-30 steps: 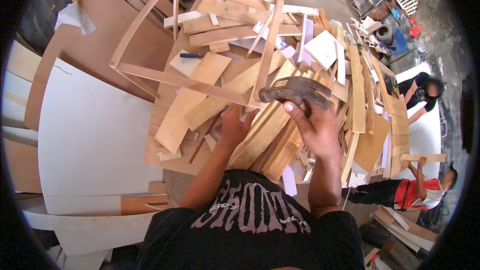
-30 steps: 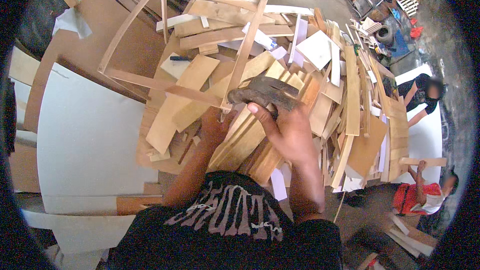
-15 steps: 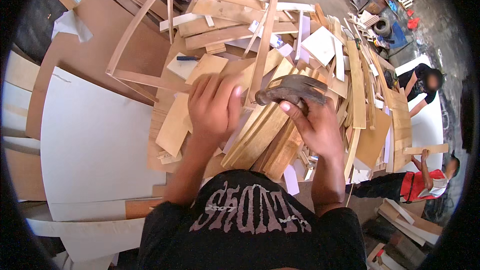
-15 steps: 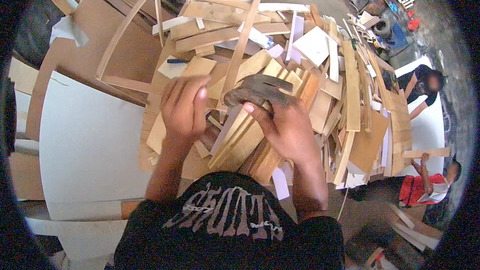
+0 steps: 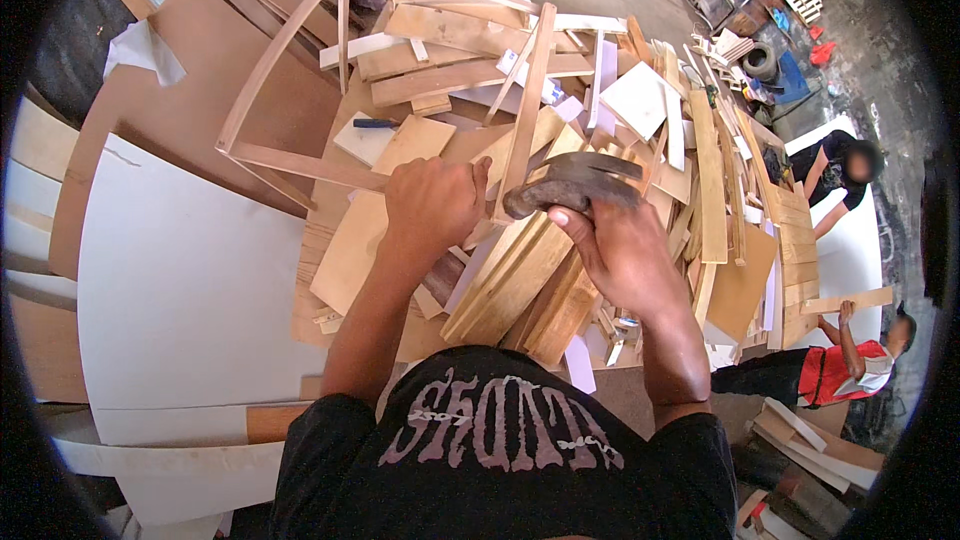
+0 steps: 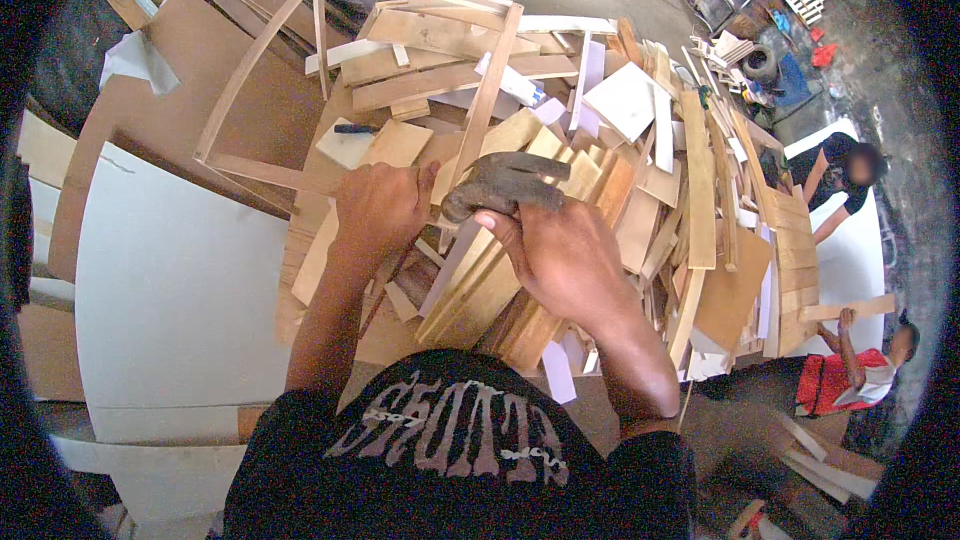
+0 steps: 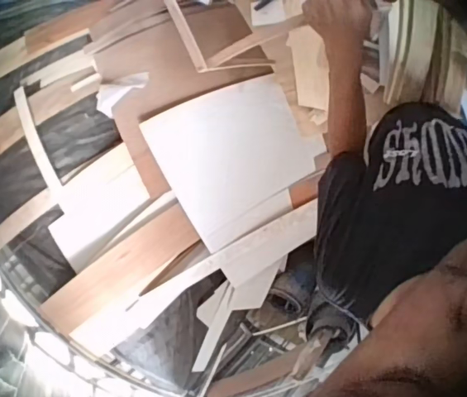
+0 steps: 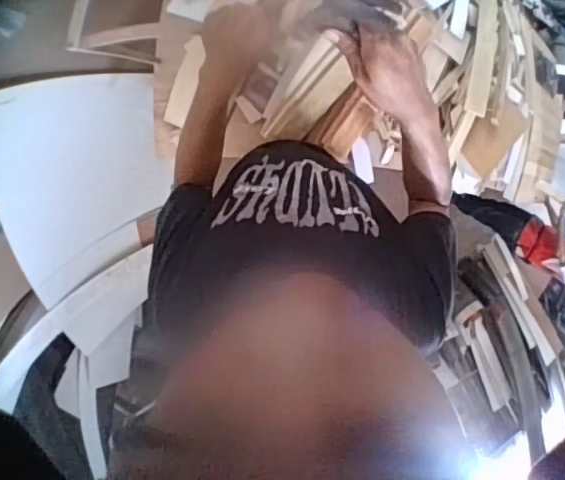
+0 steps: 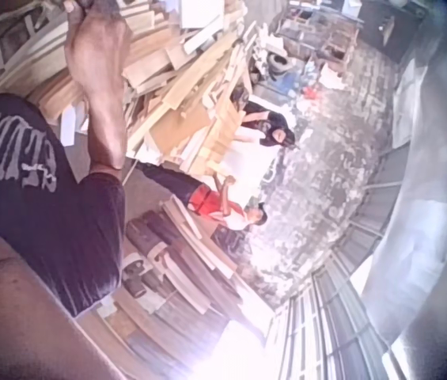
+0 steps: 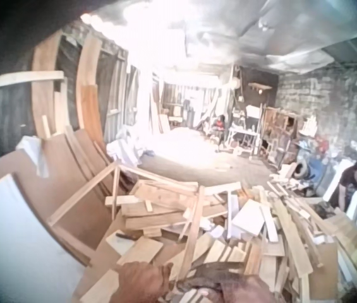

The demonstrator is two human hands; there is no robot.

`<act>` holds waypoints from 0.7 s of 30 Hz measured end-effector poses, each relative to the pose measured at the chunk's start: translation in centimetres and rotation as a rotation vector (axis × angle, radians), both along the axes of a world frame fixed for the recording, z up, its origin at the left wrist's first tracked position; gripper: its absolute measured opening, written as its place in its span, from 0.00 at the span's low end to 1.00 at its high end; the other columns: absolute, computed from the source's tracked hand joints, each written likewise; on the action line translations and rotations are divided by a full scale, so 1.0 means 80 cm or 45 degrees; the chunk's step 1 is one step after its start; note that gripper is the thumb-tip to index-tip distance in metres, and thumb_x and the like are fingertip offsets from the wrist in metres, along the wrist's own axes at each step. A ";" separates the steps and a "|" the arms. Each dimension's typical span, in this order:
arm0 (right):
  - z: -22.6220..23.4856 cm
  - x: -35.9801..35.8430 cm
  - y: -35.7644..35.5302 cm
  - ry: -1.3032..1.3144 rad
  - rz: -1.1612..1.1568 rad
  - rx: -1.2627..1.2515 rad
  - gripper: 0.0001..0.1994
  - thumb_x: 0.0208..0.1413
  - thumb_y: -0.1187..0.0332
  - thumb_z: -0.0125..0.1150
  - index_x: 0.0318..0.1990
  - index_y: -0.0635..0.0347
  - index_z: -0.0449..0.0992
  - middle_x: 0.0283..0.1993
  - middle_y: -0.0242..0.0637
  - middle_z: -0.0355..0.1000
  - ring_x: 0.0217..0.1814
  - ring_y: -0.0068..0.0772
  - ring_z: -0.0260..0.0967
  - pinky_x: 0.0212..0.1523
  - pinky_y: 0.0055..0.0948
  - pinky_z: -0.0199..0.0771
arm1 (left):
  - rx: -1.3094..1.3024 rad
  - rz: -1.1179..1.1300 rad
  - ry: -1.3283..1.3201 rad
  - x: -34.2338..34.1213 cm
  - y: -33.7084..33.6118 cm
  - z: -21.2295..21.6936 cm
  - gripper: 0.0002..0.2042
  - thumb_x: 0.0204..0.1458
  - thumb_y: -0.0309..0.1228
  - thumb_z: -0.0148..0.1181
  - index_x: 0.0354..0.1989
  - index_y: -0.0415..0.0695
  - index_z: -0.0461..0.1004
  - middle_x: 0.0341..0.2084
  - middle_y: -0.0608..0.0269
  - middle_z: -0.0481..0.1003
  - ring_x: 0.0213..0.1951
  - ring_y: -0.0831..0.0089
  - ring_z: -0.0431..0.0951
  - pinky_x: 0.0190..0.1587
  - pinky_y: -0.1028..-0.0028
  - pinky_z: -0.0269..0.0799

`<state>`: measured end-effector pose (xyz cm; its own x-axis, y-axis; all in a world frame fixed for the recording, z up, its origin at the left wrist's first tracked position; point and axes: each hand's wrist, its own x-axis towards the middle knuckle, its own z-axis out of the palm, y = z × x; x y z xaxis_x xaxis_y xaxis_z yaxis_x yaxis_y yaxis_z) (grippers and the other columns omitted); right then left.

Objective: The person positions wooden pieces to build a frame structure and hammers nails into the joints using a hammer.

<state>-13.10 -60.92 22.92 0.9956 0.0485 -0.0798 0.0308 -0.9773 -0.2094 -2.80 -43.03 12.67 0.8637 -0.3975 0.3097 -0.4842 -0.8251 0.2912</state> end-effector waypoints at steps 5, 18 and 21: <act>0.017 -0.022 -0.003 -0.693 0.007 0.580 0.18 0.63 0.55 0.55 0.45 0.61 0.78 0.47 0.50 0.75 0.51 0.54 0.72 0.54 0.48 0.67 | -0.006 -0.008 -0.108 0.002 0.003 -0.009 0.25 0.61 0.42 0.49 0.13 0.42 0.77 0.10 0.46 0.72 0.16 0.49 0.76 0.23 0.58 0.71; -0.004 -0.002 -0.008 -0.419 0.389 0.052 0.16 0.63 0.57 0.55 0.44 0.61 0.80 0.40 0.47 0.78 0.45 0.49 0.76 0.46 0.42 0.76 | 0.030 0.003 0.014 0.005 -0.004 -0.004 0.26 0.62 0.43 0.46 0.15 0.41 0.77 0.12 0.46 0.73 0.18 0.50 0.76 0.25 0.56 0.71; 0.022 -0.013 -0.012 -0.052 -0.128 0.143 0.17 0.64 0.56 0.53 0.43 0.60 0.80 0.39 0.47 0.78 0.38 0.51 0.77 0.41 0.43 0.78 | 0.071 -0.051 0.015 0.004 0.001 -0.005 0.25 0.62 0.42 0.46 0.15 0.41 0.76 0.13 0.47 0.74 0.18 0.52 0.76 0.24 0.56 0.71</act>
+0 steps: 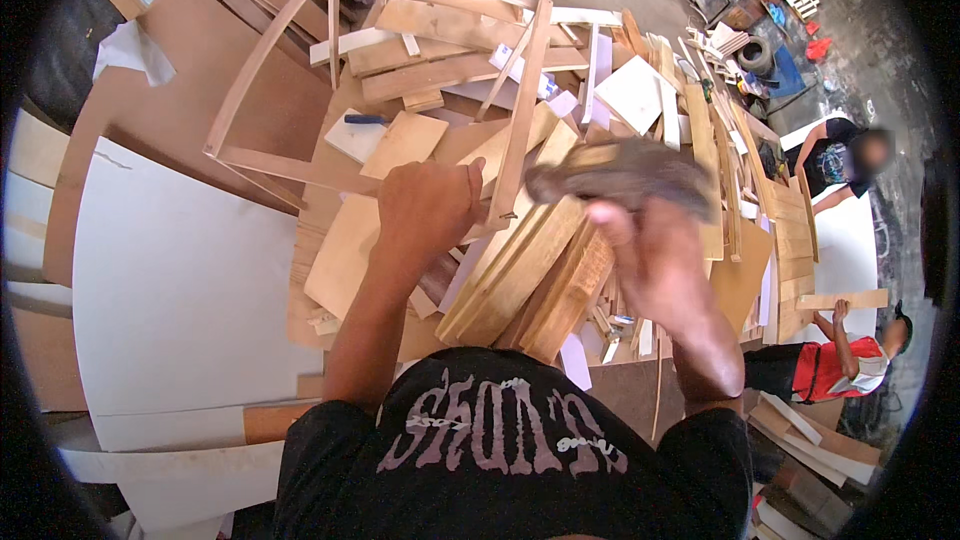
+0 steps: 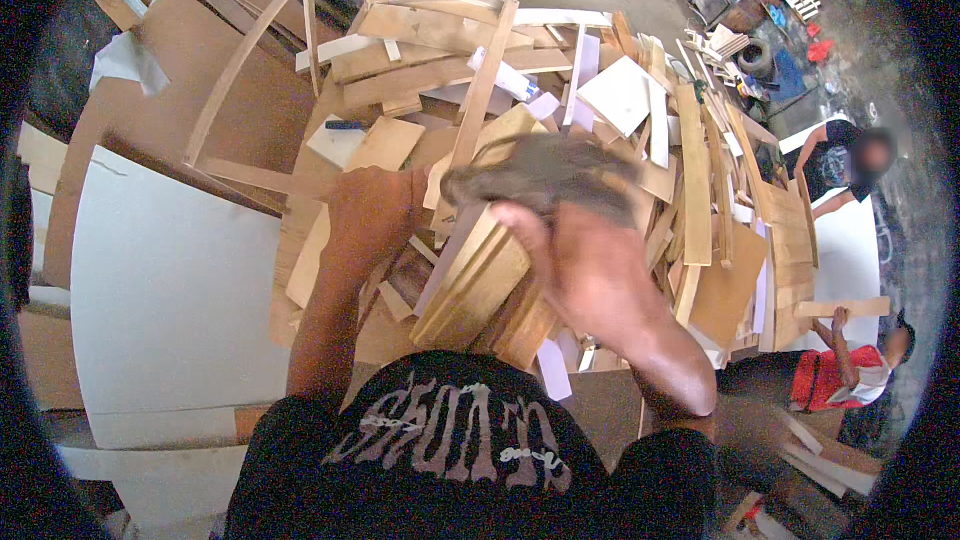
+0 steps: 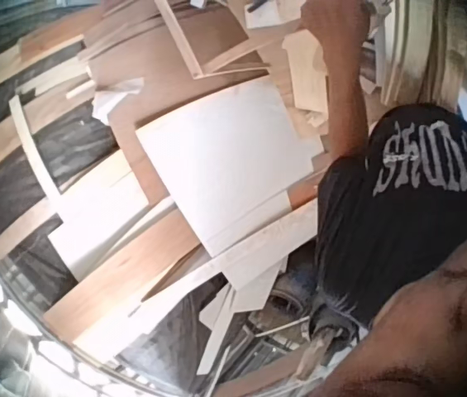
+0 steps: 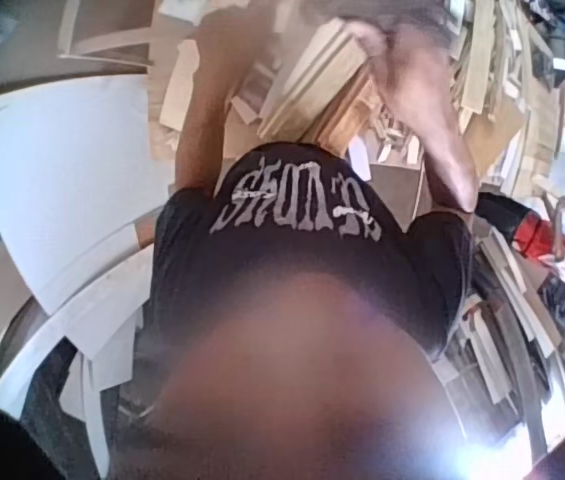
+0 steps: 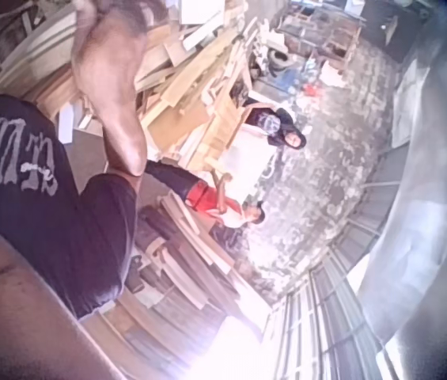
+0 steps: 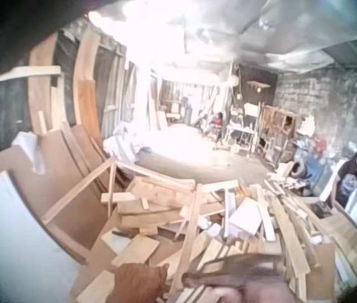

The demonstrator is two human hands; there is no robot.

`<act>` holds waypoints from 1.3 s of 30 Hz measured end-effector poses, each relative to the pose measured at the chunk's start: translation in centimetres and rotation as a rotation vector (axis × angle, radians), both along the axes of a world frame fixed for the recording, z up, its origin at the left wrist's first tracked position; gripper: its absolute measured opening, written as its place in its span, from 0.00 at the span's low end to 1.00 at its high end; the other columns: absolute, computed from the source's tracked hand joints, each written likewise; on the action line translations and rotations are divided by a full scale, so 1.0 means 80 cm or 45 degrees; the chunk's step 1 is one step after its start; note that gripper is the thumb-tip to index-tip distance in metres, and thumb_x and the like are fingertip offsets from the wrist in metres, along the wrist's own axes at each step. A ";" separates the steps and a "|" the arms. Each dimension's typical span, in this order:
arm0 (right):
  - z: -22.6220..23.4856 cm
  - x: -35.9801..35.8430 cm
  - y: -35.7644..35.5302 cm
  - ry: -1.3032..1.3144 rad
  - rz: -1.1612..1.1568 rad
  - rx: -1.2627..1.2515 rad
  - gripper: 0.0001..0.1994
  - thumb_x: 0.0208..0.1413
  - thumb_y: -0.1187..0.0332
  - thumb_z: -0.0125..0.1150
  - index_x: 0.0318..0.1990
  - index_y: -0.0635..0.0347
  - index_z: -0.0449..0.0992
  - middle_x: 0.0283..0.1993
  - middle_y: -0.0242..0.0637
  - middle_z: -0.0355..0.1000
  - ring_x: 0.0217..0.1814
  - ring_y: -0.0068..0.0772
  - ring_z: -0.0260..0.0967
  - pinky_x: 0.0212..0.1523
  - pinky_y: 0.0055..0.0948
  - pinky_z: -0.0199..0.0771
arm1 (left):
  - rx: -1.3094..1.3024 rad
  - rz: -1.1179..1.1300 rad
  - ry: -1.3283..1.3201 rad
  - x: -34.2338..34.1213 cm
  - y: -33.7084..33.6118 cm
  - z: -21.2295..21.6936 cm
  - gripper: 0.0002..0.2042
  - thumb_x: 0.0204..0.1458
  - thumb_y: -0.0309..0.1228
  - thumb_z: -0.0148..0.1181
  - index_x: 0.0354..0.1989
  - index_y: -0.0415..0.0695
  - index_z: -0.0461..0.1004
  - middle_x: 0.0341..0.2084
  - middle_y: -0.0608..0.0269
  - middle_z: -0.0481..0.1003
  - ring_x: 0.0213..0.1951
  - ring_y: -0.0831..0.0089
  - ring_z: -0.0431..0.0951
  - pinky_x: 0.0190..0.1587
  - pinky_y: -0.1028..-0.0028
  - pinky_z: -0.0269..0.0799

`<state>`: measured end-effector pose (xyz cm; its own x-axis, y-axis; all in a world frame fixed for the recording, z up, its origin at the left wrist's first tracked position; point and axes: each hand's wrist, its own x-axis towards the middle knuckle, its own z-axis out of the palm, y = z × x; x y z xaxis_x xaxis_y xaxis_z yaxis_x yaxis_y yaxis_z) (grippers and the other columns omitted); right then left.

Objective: The person positions wooden pieces to build a frame structure and hammers nails into the joints using a hammer.

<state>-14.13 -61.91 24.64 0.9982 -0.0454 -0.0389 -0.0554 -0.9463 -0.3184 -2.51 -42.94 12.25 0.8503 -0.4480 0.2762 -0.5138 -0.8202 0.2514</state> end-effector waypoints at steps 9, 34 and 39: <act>-0.004 -0.001 0.005 -0.303 0.395 -0.104 0.17 0.64 0.56 0.53 0.40 0.59 0.81 0.37 0.49 0.78 0.35 0.52 0.76 0.41 0.45 0.78 | 0.027 -0.006 0.026 0.000 0.001 0.005 0.28 0.65 0.44 0.40 0.18 0.41 0.77 0.12 0.46 0.72 0.19 0.48 0.76 0.26 0.53 0.72; -0.005 -0.013 0.006 -0.318 0.161 0.242 0.13 0.61 0.58 0.57 0.43 0.57 0.80 0.37 0.45 0.78 0.32 0.46 0.77 0.34 0.42 0.79 | 0.047 -0.006 0.017 -0.003 0.002 0.000 0.25 0.63 0.42 0.45 0.18 0.40 0.77 0.13 0.47 0.72 0.21 0.49 0.77 0.28 0.53 0.73; -0.055 0.000 0.001 -0.538 0.481 0.010 0.14 0.63 0.57 0.55 0.43 0.56 0.80 0.37 0.47 0.78 0.31 0.45 0.77 0.35 0.46 0.77 | 0.053 -0.128 -0.131 -0.003 -0.005 -0.002 0.23 0.63 0.40 0.47 0.19 0.41 0.77 0.13 0.48 0.73 0.21 0.50 0.77 0.28 0.53 0.73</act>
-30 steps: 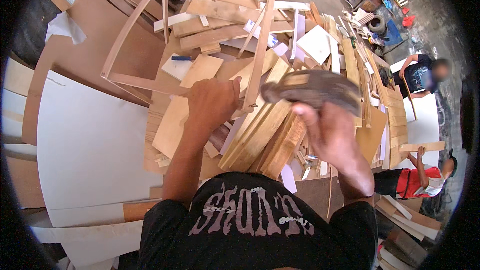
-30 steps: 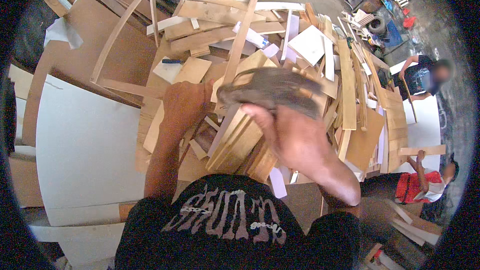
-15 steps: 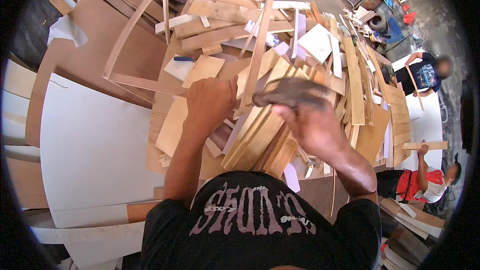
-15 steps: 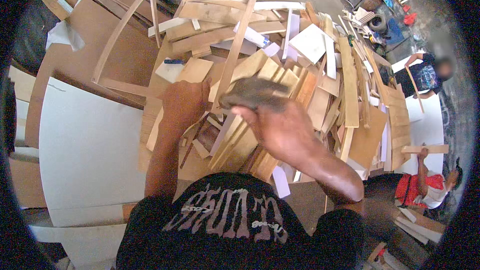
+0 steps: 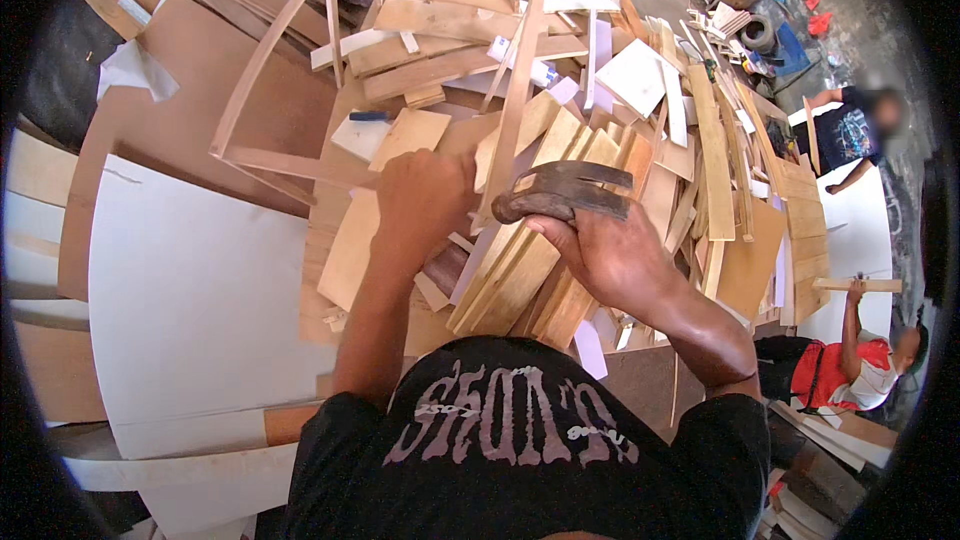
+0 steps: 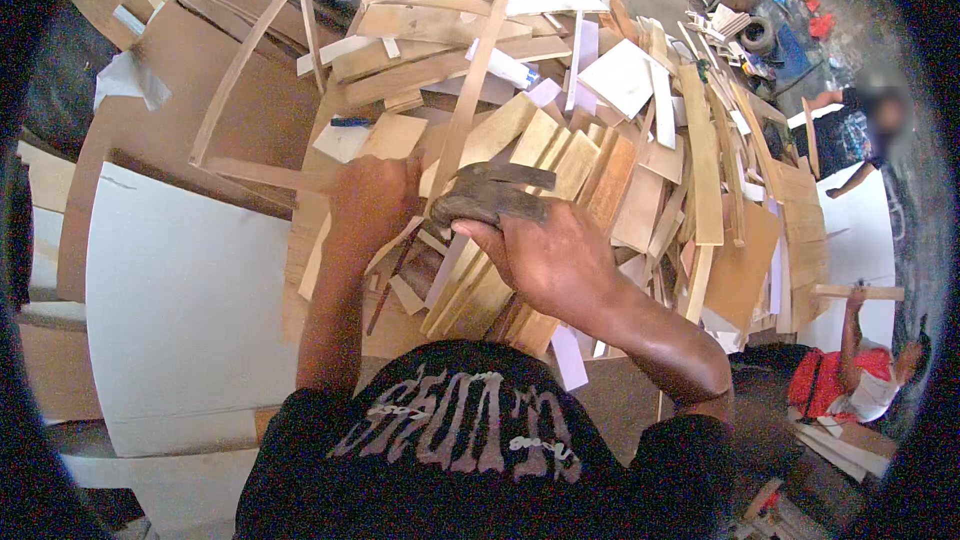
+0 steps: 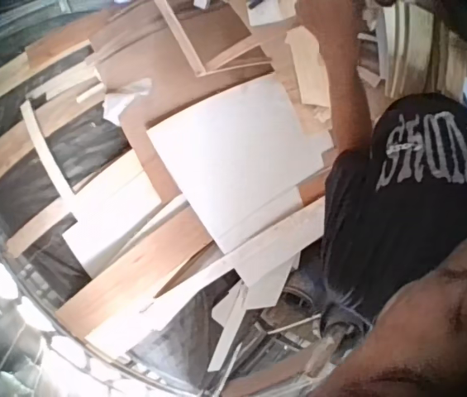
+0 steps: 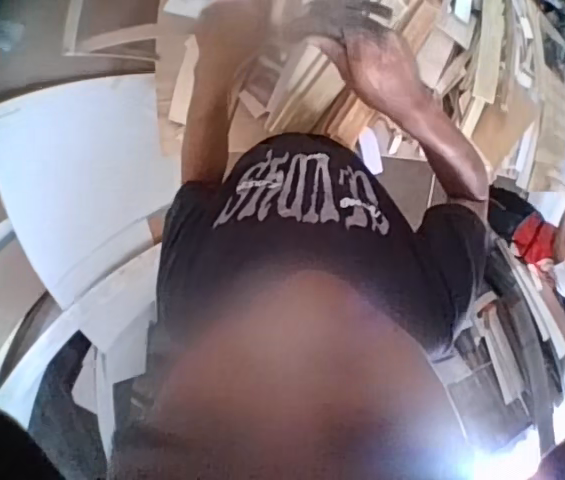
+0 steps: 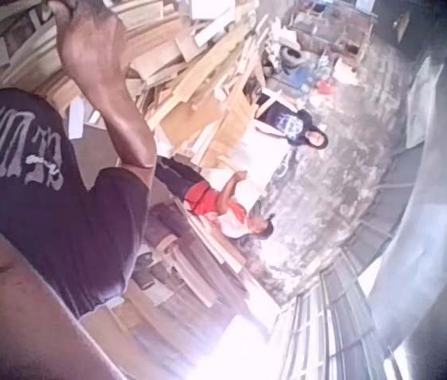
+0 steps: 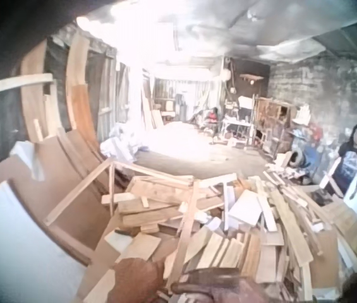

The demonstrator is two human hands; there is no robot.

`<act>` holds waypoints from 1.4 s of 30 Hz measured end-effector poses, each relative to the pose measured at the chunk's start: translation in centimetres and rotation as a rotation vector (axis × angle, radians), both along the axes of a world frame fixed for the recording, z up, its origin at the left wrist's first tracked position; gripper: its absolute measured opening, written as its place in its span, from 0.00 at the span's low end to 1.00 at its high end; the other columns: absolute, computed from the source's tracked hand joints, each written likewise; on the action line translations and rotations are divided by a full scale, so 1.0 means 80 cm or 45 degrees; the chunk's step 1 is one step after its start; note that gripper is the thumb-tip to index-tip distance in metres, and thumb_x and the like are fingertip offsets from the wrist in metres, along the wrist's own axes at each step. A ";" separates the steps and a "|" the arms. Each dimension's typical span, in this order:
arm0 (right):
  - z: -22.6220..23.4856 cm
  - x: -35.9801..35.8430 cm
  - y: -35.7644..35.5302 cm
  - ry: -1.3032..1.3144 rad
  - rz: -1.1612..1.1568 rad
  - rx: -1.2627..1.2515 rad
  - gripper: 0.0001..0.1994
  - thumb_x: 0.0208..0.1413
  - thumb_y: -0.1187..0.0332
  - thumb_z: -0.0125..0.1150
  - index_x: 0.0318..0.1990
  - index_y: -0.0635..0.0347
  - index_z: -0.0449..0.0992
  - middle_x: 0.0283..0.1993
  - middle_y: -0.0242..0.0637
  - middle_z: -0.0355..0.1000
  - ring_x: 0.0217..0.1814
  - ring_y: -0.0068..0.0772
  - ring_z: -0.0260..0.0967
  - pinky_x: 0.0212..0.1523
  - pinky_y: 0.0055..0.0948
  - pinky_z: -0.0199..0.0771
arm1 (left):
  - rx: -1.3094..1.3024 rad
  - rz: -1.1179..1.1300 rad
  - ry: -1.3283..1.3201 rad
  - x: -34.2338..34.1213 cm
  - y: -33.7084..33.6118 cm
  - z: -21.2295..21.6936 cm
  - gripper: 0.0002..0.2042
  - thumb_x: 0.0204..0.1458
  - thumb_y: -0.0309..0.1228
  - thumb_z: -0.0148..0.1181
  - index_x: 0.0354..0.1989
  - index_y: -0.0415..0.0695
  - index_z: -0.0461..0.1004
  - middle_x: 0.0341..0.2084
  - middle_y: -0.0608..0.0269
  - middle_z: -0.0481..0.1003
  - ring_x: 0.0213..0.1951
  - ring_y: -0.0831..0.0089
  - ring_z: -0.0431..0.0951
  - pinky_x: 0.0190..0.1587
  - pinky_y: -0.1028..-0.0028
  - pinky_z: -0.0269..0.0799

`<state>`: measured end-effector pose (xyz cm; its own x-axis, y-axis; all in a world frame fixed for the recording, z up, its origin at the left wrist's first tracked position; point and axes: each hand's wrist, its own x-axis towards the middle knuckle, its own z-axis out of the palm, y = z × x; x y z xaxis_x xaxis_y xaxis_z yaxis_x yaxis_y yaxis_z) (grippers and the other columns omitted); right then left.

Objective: The person positions wooden pieces to build a frame structure and hammers nails into the joints using a hammer.

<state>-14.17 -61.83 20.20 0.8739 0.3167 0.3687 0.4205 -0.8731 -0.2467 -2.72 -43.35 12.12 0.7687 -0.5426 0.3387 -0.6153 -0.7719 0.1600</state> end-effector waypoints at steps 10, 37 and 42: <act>0.034 -0.008 0.005 0.314 -0.129 -0.042 0.16 0.60 0.57 0.58 0.47 0.60 0.79 0.43 0.45 0.78 0.45 0.50 0.75 0.48 0.41 0.75 | -0.038 0.091 0.024 -0.003 0.003 0.002 0.23 0.61 0.40 0.48 0.17 0.41 0.76 0.15 0.46 0.74 0.22 0.49 0.77 0.28 0.52 0.72; 0.050 -0.027 0.004 -0.107 -0.061 0.331 0.13 0.61 0.64 0.60 0.42 0.67 0.76 0.39 0.51 0.77 0.40 0.50 0.75 0.42 0.43 0.75 | -0.118 0.124 0.104 -0.014 0.000 0.001 0.28 0.64 0.43 0.44 0.15 0.37 0.76 0.14 0.42 0.73 0.21 0.45 0.76 0.29 0.51 0.72; -0.002 -0.014 -0.008 0.163 -0.041 -0.020 0.14 0.61 0.63 0.59 0.43 0.68 0.76 0.39 0.49 0.77 0.42 0.44 0.76 0.43 0.38 0.75 | -0.130 0.095 0.008 0.000 -0.002 -0.002 0.26 0.63 0.41 0.45 0.16 0.38 0.76 0.14 0.43 0.73 0.20 0.46 0.76 0.28 0.51 0.72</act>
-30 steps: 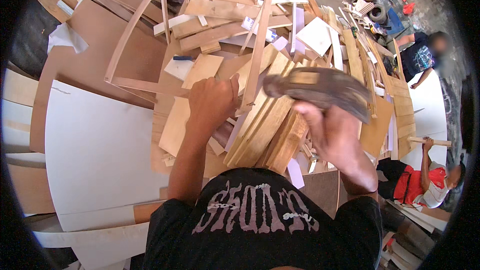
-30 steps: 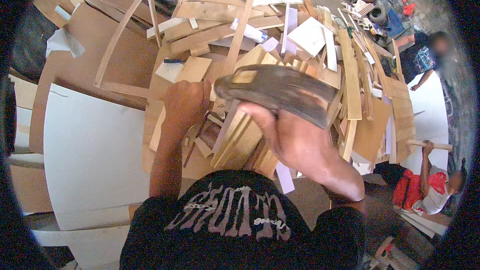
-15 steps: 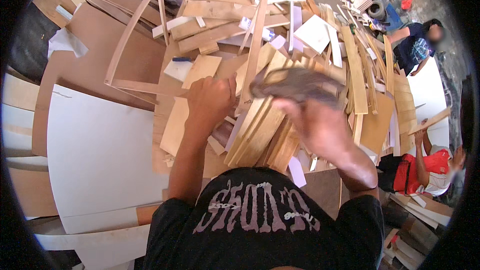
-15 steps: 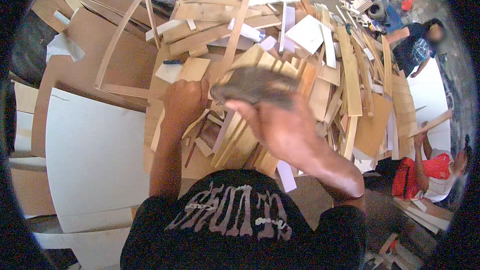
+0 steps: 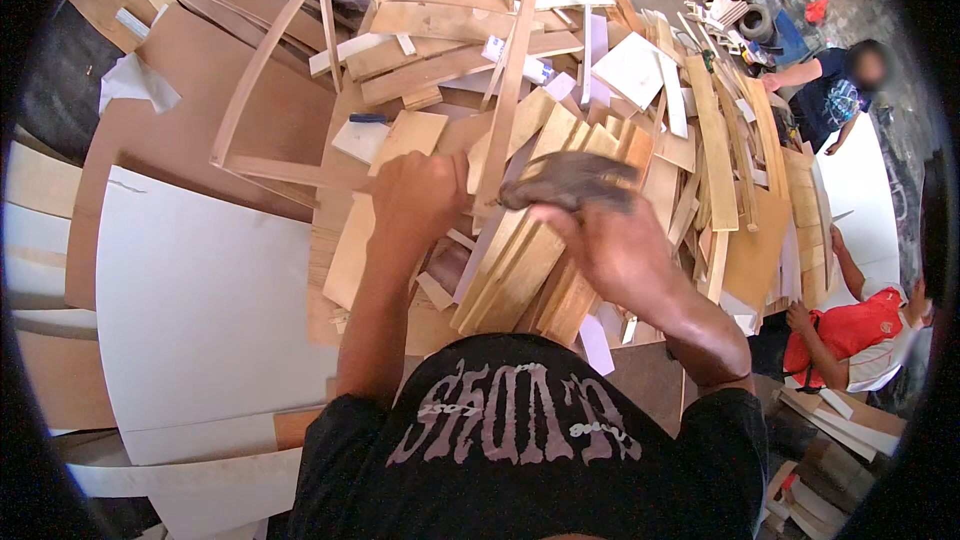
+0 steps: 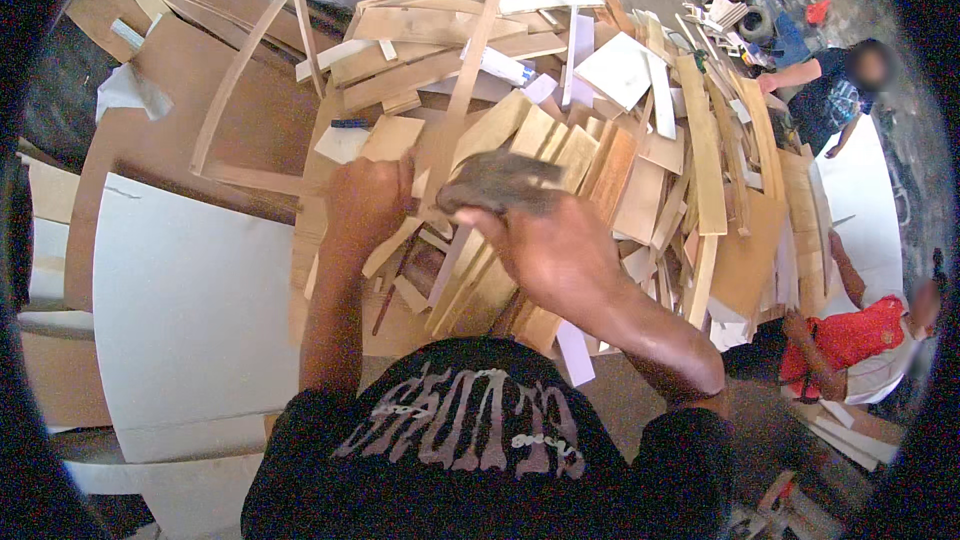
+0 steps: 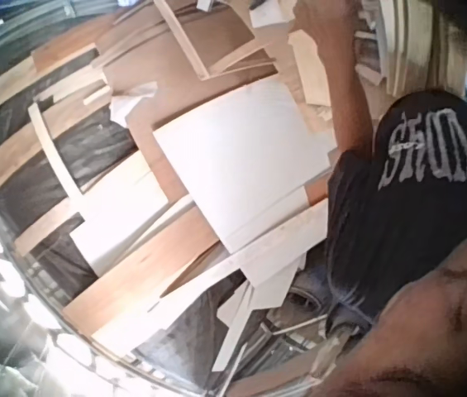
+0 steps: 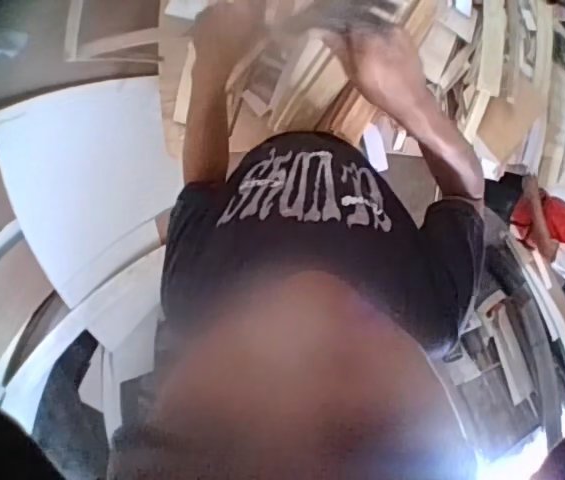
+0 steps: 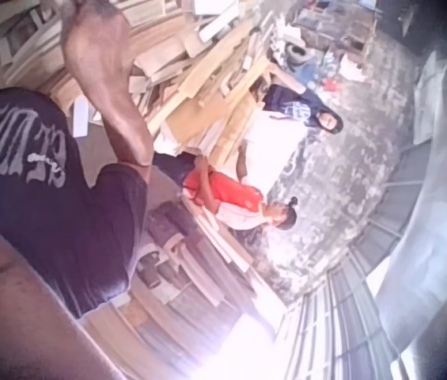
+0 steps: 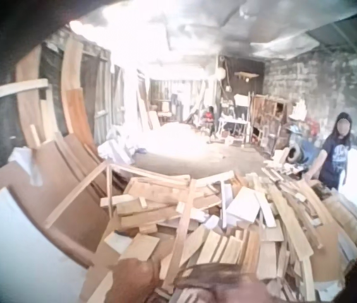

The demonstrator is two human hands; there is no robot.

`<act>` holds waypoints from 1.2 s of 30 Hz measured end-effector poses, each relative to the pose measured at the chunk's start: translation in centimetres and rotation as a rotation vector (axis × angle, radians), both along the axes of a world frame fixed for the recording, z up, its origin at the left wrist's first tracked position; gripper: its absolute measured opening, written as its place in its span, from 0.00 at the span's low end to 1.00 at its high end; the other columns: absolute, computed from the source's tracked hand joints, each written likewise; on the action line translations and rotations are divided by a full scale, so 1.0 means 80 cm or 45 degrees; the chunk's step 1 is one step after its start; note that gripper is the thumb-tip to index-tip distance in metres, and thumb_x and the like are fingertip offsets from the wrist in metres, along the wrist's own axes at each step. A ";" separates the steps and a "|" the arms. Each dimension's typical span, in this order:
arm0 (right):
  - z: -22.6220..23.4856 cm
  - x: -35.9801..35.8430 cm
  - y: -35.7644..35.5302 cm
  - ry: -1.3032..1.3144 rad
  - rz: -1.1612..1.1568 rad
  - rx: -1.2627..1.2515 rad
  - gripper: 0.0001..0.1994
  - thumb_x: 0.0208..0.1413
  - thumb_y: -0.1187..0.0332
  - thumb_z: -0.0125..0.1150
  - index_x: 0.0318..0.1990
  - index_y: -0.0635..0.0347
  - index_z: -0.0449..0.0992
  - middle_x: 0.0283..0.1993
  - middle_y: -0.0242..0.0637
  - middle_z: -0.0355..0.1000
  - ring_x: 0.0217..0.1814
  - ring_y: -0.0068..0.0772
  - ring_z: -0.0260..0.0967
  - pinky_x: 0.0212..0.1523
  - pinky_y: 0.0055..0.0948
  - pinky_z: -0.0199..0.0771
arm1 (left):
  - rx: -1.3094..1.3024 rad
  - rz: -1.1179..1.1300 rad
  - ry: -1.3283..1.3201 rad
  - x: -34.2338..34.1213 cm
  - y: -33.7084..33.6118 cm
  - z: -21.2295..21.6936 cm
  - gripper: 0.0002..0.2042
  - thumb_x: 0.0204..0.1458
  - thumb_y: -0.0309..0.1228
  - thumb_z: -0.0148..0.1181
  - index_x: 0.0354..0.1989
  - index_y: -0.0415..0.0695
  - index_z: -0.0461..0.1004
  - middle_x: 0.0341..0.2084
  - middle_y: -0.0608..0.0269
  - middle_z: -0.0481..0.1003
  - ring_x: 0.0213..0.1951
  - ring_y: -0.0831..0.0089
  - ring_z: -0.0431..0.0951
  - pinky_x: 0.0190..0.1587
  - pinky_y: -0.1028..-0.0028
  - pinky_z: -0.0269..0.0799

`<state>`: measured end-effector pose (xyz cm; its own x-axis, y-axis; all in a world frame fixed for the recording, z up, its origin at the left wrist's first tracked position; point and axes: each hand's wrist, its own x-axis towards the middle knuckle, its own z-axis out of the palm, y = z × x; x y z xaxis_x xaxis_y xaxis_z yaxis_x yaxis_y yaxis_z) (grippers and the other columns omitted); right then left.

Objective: The person positions wooden pieces to build a frame structure and hammers nails into the joints using a hammer.

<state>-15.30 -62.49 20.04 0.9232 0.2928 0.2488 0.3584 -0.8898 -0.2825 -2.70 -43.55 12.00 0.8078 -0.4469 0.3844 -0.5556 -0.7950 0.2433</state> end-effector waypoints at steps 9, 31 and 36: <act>0.003 -0.005 0.011 0.043 -0.297 0.040 0.24 0.60 0.52 0.60 0.22 0.67 0.70 0.20 0.53 0.69 0.22 0.55 0.70 0.25 0.45 0.70 | 0.006 -0.073 0.027 -0.001 0.009 -0.006 0.25 0.63 0.41 0.44 0.17 0.39 0.77 0.16 0.45 0.74 0.20 0.47 0.76 0.28 0.52 0.73; -0.071 -0.069 0.048 0.058 -0.642 1.657 0.10 0.64 0.65 0.56 0.43 0.65 0.71 0.27 0.33 0.71 0.21 0.18 0.62 0.21 0.21 0.61 | -0.171 -0.267 0.431 0.041 -0.008 0.033 0.32 0.59 0.58 0.46 0.53 0.36 0.68 0.23 0.47 0.78 0.31 0.49 0.80 0.35 0.57 0.73; -0.064 -0.076 0.048 0.098 -0.684 1.592 0.14 0.65 0.68 0.53 0.53 0.68 0.68 0.41 0.40 0.77 0.24 0.18 0.63 0.23 0.17 0.64 | -0.099 -0.121 0.562 0.057 -0.043 0.051 0.39 0.59 0.61 0.44 0.66 0.37 0.57 0.41 0.35 0.76 0.47 0.44 0.78 0.50 0.55 0.72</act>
<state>-21.42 -58.68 14.88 0.8743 -0.4847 0.0240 -0.0009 -0.0511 -0.9987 1.86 -46.96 16.10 0.8588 -0.5101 0.0476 -0.4546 -0.7158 0.5300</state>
